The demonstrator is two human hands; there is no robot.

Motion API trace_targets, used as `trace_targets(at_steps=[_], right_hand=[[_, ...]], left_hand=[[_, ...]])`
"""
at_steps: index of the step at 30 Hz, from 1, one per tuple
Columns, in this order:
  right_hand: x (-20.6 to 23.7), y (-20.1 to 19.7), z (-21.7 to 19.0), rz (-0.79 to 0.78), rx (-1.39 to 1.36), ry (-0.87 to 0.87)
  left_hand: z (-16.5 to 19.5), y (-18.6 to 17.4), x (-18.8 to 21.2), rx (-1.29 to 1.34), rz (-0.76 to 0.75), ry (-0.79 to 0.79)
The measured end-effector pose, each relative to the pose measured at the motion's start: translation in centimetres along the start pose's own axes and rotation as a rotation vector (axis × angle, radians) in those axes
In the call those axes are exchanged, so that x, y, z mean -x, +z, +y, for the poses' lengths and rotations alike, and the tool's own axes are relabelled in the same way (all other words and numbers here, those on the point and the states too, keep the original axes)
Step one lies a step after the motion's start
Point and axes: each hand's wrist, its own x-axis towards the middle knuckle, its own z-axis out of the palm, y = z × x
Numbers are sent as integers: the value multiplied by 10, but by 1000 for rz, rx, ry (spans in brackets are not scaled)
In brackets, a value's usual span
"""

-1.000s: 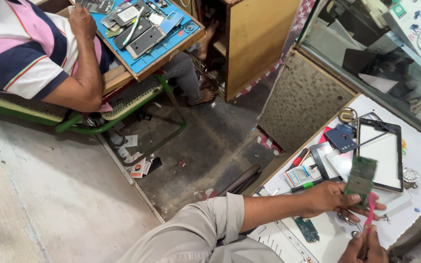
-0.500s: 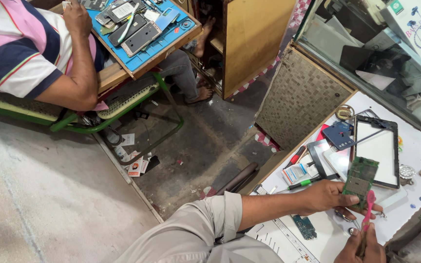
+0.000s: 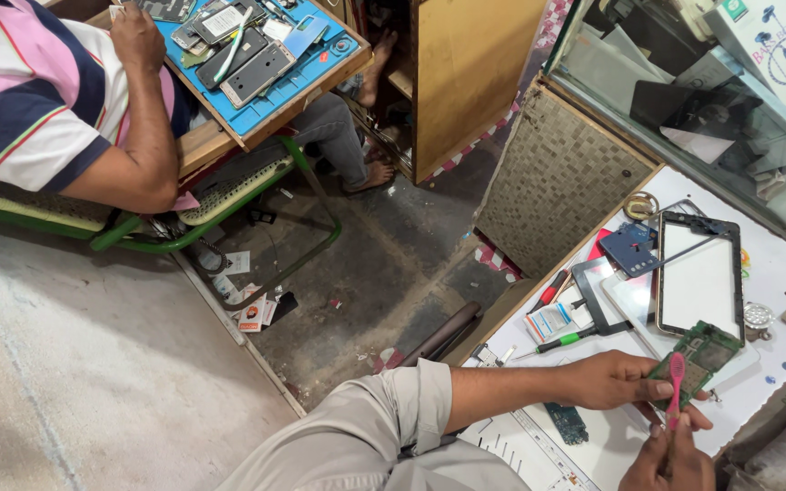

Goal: The person sits at a workbench holding a green phone motherboard in one hand and brushes its surface with a pink brush held in the other hand, working over the board repeatedly. A disassembled phone with its screen lies on the bench beside them while they clean the board.

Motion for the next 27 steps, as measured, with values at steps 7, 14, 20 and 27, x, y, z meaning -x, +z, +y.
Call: trace_targets(at_steps=[7,14,20,27], right_hand=[[-11,-3,-3,-91,-96,101],[-34,-17,-28,-202,-97,200],[-46,-15,-40,-44,-277,19],[-30,-11,-24,-94,-273,109]], left_hand=[[-6,-7,-5,-10,90,-3],[-33,-9,-22,-96,223,15],[-32,-10,-18,-164,254,28],[-18,-5,-15,-219,303,33]])
